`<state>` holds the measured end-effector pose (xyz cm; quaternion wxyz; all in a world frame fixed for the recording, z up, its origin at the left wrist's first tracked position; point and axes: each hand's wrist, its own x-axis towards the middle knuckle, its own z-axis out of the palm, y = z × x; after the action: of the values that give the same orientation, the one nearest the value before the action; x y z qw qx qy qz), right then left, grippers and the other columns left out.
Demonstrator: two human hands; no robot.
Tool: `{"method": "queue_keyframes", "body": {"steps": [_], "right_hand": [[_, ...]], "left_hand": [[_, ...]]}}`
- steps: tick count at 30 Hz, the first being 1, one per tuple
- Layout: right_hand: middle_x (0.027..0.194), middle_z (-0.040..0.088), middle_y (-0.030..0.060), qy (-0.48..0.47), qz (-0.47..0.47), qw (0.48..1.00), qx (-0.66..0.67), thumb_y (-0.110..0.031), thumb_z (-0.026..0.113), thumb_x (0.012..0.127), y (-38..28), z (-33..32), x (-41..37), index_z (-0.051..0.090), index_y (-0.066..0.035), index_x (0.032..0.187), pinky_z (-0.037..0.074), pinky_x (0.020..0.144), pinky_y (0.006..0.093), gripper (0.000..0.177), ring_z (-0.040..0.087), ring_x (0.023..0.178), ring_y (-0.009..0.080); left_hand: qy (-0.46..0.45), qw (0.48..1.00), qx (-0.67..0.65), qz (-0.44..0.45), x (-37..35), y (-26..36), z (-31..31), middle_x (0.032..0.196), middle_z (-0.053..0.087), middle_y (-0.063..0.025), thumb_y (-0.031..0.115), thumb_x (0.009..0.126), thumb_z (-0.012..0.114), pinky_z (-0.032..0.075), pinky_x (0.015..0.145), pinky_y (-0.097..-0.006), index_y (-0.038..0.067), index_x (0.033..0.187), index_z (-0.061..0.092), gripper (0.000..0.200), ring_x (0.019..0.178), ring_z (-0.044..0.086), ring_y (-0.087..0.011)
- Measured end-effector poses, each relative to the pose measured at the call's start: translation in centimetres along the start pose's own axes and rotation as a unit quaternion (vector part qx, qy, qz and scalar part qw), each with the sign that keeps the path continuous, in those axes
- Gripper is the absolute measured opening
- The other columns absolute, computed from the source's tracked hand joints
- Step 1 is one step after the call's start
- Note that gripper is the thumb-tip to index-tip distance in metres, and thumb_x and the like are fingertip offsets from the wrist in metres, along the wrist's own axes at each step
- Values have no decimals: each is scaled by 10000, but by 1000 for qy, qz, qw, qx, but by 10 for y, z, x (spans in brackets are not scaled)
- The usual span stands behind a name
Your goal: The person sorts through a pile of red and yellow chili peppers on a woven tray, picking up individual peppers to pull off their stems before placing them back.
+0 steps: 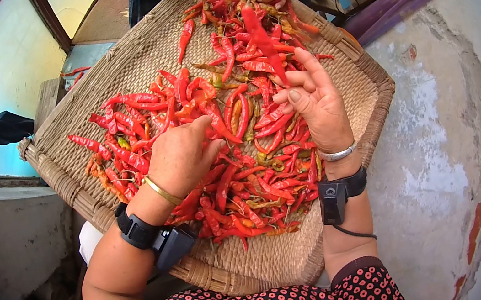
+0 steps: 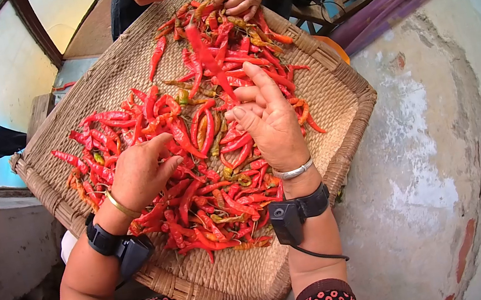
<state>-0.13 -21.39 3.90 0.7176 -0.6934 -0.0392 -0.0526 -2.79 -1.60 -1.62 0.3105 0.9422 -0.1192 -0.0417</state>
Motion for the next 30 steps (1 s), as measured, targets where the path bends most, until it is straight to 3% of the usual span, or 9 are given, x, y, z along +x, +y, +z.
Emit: {"method": "queue_keyframes", "body": {"steps": [2,4,5,8,12,18,22,25,30], "right_hand": [[918,569,70,-44,-10,999,-25,-53,600,800,16,-13,3,545,-29,1126,486,648,243,332,586,710,92],[979,562,101,-194,-32,911,-363,-66,612,778,25,-23,5,508,-51,1165,481,679,261,401,593,770,139],[981,538,127,-241,-63,871,-423,-73,609,757,31,-23,6,509,-76,1127,484,680,317,384,588,809,216],[912,525,129,-251,-178,797,-519,-89,588,759,58,-13,1,545,-85,1021,484,670,380,266,580,803,271],[914,475,145,-231,-160,739,-612,-66,567,725,81,-5,-4,544,-80,916,483,693,411,192,554,841,314],[952,474,149,-245,-131,749,-602,-64,616,686,55,-7,-4,541,-47,788,473,733,415,128,539,864,309],[1013,524,140,-177,-273,734,-596,-121,661,671,27,-22,-1,562,-51,734,416,802,433,137,524,834,289],[710,561,87,-315,-114,799,-499,-154,640,693,13,-29,0,564,-59,725,415,716,391,126,531,788,278],[744,572,98,-375,-91,825,-413,-95,637,700,10,-12,-5,577,-30,757,437,686,335,106,552,766,255]], "left_hand": [[35,997,-20,70,-1,-3,3,798,610,-143,197,731,654,471,665,-392,51,1038,554,354,749,590,-311],[73,992,7,104,1,-6,0,874,594,-139,172,705,667,464,714,-381,62,1049,548,380,817,571,-304],[110,984,34,137,2,-7,-1,949,577,-135,147,679,679,456,763,-371,74,1061,542,412,885,552,-296],[129,982,95,103,4,-9,-2,1071,519,-122,125,630,701,419,854,-368,77,1044,550,443,1004,483,-304],[64,985,138,79,3,-19,6,1087,507,-121,170,610,718,404,875,-365,65,1031,555,464,1012,464,-299],[-30,981,159,107,4,-18,2,922,568,-67,185,619,703,407,829,-335,73,874,619,290,912,483,-254],[-69,975,142,155,5,-19,4,860,568,-77,167,633,690,425,784,-348,69,865,612,263,802,520,-248],[-2,984,20,179,3,-11,5,871,572,-96,159,659,684,461,719,-356,61,923,594,296,786,555,-275],[7,967,-127,220,0,2,7,805,590,-101,210,716,648,484,613,-387,92,934,584,256,771,595,-294]]}}
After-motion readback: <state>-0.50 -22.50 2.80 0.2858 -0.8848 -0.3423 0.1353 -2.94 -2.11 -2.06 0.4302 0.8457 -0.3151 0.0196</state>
